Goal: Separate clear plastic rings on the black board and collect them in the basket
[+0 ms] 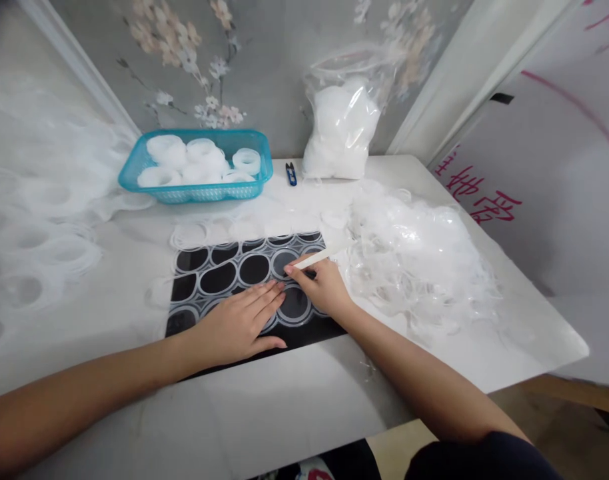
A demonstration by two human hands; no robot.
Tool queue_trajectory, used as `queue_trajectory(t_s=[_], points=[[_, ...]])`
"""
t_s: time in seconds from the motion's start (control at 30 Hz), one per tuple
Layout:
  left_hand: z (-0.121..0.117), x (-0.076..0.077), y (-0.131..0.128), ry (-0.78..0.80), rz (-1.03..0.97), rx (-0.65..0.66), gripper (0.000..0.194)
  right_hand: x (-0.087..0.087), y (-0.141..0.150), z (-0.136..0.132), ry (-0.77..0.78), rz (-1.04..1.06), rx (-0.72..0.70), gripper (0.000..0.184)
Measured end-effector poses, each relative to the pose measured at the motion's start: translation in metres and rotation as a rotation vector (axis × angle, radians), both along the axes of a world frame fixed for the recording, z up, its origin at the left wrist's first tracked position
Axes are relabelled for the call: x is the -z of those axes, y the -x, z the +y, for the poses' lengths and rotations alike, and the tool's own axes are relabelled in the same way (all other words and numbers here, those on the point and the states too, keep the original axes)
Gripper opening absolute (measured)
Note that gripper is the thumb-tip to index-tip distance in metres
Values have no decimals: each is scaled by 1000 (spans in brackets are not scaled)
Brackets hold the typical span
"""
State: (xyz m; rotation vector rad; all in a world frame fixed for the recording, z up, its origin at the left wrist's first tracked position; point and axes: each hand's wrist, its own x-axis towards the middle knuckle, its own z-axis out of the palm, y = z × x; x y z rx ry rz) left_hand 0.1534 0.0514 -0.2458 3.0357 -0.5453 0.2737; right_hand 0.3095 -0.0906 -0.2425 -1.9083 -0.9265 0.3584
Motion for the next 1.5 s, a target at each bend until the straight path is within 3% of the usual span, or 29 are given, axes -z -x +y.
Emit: queue_trajectory(t_s=[0.13, 0.23, 0.43, 0.5, 0.53, 0.63, 0.7, 0.77, 0.87, 1.0, 1.17, 1.5], points=[[0, 0, -1, -25, -6, 5, 79, 2, -1, 1, -18, -69, -8, 23], [0, 1, -1, -28, 4, 6, 79, 6, 1, -5, -28, -235, -38, 17], [-1, 1, -1, -3, 64, 7, 85, 13, 7, -17, 81, -778, -324, 18], [0, 0, 0, 27, 104, 13, 89, 9, -5, -14, 63, -847, -270, 19], [1, -1, 1, 41, 124, 16, 91, 4, -14, -12, 19, -849, -161, 19], [3, -3, 3, 59, 168, 16, 91, -14, -44, -15, -174, -680, 368, 19], [4, -3, 3, 60, 162, 9, 87, -24, -54, -25, -209, -536, 511, 20], [3, -4, 2, 59, 135, -4, 83, -25, -51, -37, -136, -431, 385, 20], [1, -6, -1, 62, 93, -14, 77, -11, -33, -47, -33, -169, 175, 23], [0, -6, -3, 39, 126, 20, 76, 7, -20, -44, -62, 123, 185, 30], [-1, -7, -3, 25, 230, 20, 79, 6, -23, -42, -56, 113, 165, 32], [-5, -5, -1, 17, 255, -16, 79, 10, -21, -43, -75, 165, 183, 37]])
